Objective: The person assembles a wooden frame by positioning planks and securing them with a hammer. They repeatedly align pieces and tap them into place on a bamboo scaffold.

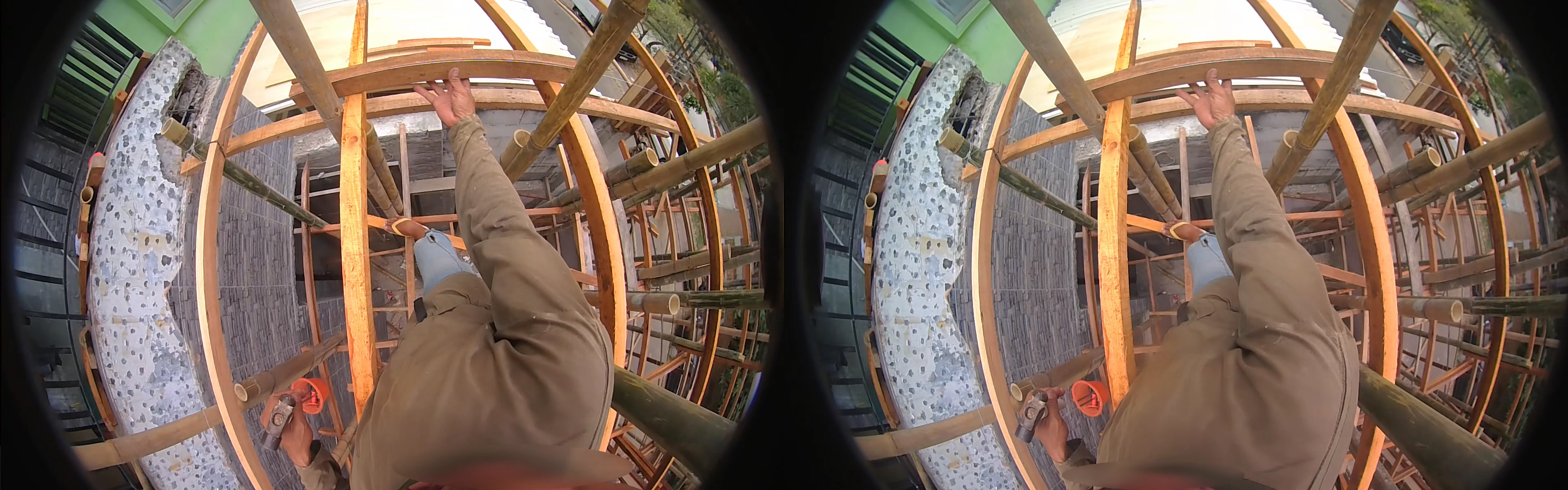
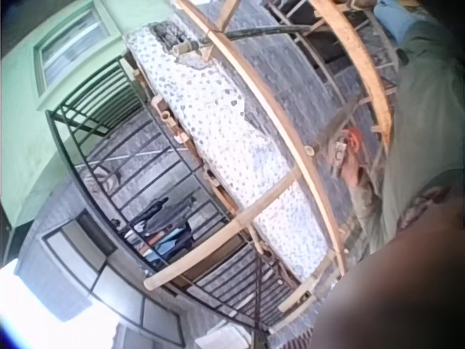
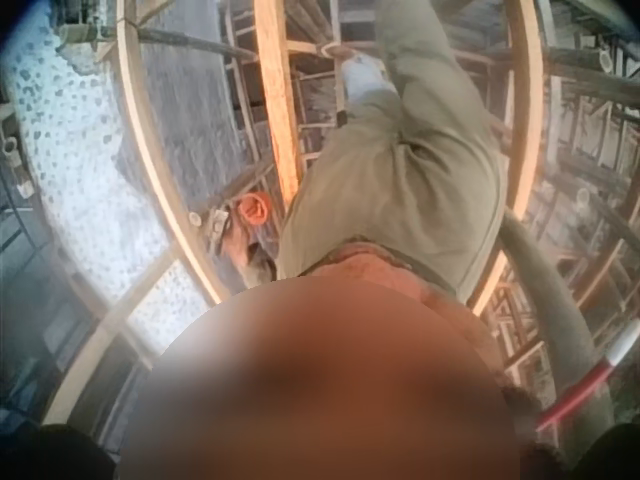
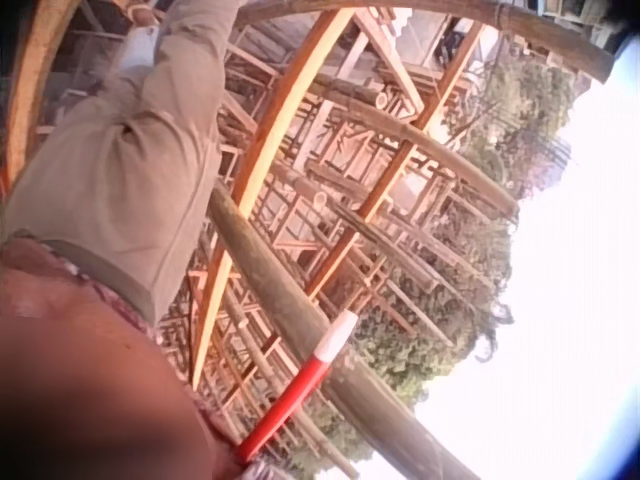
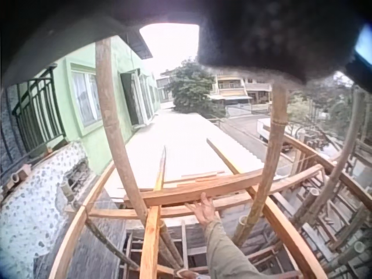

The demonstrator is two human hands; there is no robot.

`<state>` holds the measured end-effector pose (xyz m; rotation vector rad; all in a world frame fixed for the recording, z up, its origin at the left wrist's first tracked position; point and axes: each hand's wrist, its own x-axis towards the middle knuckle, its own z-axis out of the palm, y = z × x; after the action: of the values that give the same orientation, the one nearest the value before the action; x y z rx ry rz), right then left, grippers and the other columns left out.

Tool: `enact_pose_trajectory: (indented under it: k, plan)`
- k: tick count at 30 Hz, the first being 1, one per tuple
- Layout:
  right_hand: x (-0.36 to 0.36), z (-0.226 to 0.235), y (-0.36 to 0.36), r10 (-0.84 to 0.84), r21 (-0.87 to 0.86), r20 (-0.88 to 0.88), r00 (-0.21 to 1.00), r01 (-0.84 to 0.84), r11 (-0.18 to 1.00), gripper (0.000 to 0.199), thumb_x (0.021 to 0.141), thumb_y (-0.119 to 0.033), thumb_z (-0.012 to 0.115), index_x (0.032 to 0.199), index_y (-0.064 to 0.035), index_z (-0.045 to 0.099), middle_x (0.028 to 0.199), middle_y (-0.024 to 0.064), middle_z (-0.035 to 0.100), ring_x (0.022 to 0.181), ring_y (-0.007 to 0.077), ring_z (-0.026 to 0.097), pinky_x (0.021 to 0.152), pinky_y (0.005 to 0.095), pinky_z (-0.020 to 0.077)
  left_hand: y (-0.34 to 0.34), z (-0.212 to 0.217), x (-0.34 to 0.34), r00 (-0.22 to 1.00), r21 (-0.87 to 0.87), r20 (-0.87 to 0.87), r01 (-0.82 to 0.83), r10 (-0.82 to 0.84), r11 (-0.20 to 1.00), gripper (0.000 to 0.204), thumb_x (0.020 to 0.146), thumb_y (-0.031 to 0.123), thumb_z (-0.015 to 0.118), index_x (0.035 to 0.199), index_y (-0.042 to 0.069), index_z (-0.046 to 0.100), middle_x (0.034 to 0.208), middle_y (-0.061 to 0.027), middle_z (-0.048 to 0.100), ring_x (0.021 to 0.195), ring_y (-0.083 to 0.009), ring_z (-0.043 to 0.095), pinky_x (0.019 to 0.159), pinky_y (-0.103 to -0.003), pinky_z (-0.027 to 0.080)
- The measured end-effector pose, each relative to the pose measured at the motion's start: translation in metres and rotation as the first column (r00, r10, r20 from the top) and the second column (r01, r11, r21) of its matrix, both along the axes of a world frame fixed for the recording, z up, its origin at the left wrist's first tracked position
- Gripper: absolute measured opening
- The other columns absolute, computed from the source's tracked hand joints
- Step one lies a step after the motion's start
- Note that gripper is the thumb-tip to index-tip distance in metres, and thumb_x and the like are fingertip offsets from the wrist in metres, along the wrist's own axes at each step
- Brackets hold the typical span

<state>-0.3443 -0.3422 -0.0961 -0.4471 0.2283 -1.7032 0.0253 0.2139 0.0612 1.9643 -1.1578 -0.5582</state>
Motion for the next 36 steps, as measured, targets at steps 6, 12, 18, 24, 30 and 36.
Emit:
enact_pose_trajectory:
  k: [6, 12, 18, 24, 30, 36]
  plan:
    - [0.000, -0.002, -0.010, -0.022, -0.041, 0.059, 0.998, 0.024, 0.999, 0.064, 0.099, -0.024, 0.064, 0.147, -0.0173, 0.022, 0.150, 0.0220, 0.029, 0.140, 0.0556, 0.028, 0.108, 0.0753, 0.0377, 0.005, -0.010, 0.005, 1.000, -0.043, -0.022, -0.015, 0.015, 0.999, 0.014, 0.098, 0.010, 0.063, 0.090, -0.001, 0.062, 0.084, -0.0106, 0.070, 0.078, -0.0184, 0.068, 0.072, -0.032, 0.053]
    - [0.001, -0.001, -0.006, -0.053, 0.027, 0.048, 0.997, 0.052, 0.998, 0.056, 0.100, -0.025, 0.061, 0.145, -0.0137, 0.028, 0.149, 0.0186, 0.034, 0.140, 0.0528, 0.032, 0.109, 0.0752, 0.0369, 0.003, -0.013, 0.006, 0.996, -0.034, -0.076, -0.058, 0.055, 0.998, 0.015, 0.098, 0.012, 0.064, 0.091, -0.001, 0.063, 0.084, -0.0101, 0.069, 0.079, -0.0178, 0.067, 0.073, -0.032, 0.053]
    - [0.001, -0.001, 0.004, -0.075, -0.037, -0.028, 0.997, 0.074, 0.997, 0.055, 0.102, -0.027, 0.058, 0.144, -0.0104, 0.027, 0.147, 0.0227, 0.034, 0.140, 0.0522, 0.033, 0.108, 0.0741, 0.0400, 0.003, -0.014, 0.003, 0.987, -0.012, -0.107, -0.125, 0.123, 0.992, 0.017, 0.097, 0.012, 0.066, 0.088, -0.002, 0.065, 0.081, -0.0103, 0.070, 0.078, -0.0187, 0.068, 0.073, -0.034, 0.054]
    - [-0.001, -0.005, -0.004, -0.079, -0.014, -0.008, 0.997, 0.079, 0.997, 0.052, 0.102, -0.027, 0.058, 0.142, -0.0091, 0.029, 0.147, 0.0222, 0.035, 0.139, 0.0519, 0.033, 0.108, 0.0744, 0.0394, 0.000, -0.013, 0.000, 0.996, -0.019, -0.016, -0.088, 0.088, 0.996, 0.020, 0.096, 0.014, 0.068, 0.082, -0.001, 0.066, 0.080, -0.0087, 0.070, 0.074, -0.0175, 0.066, 0.070, -0.032, 0.051]
    - [-0.004, -0.002, -0.006, -0.038, -0.002, -0.015, 0.999, 0.038, 0.999, 0.052, 0.103, -0.028, 0.056, 0.143, -0.0092, 0.030, 0.151, 0.0220, 0.033, 0.142, 0.0516, 0.030, 0.111, 0.0740, 0.0363, -0.003, -0.014, 0.001, 0.988, -0.002, -0.112, -0.110, 0.109, 0.994, 0.018, 0.094, 0.013, 0.069, 0.082, 0.000, 0.069, 0.077, -0.0073, 0.069, 0.072, -0.0162, 0.063, 0.067, -0.031, 0.049]
    - [-0.005, -0.005, -0.009, -0.032, -0.026, -0.028, 0.999, 0.032, 0.999, 0.054, 0.102, -0.026, 0.058, 0.144, -0.0110, 0.027, 0.150, 0.0222, 0.032, 0.141, 0.0524, 0.028, 0.109, 0.0759, 0.0371, 0.000, -0.014, 0.008, 0.999, 0.056, -0.040, 0.018, -0.015, 0.998, 0.019, 0.101, 0.020, 0.062, 0.093, 0.002, 0.059, 0.085, -0.0070, 0.069, 0.077, -0.0146, 0.062, 0.072, -0.029, 0.050]
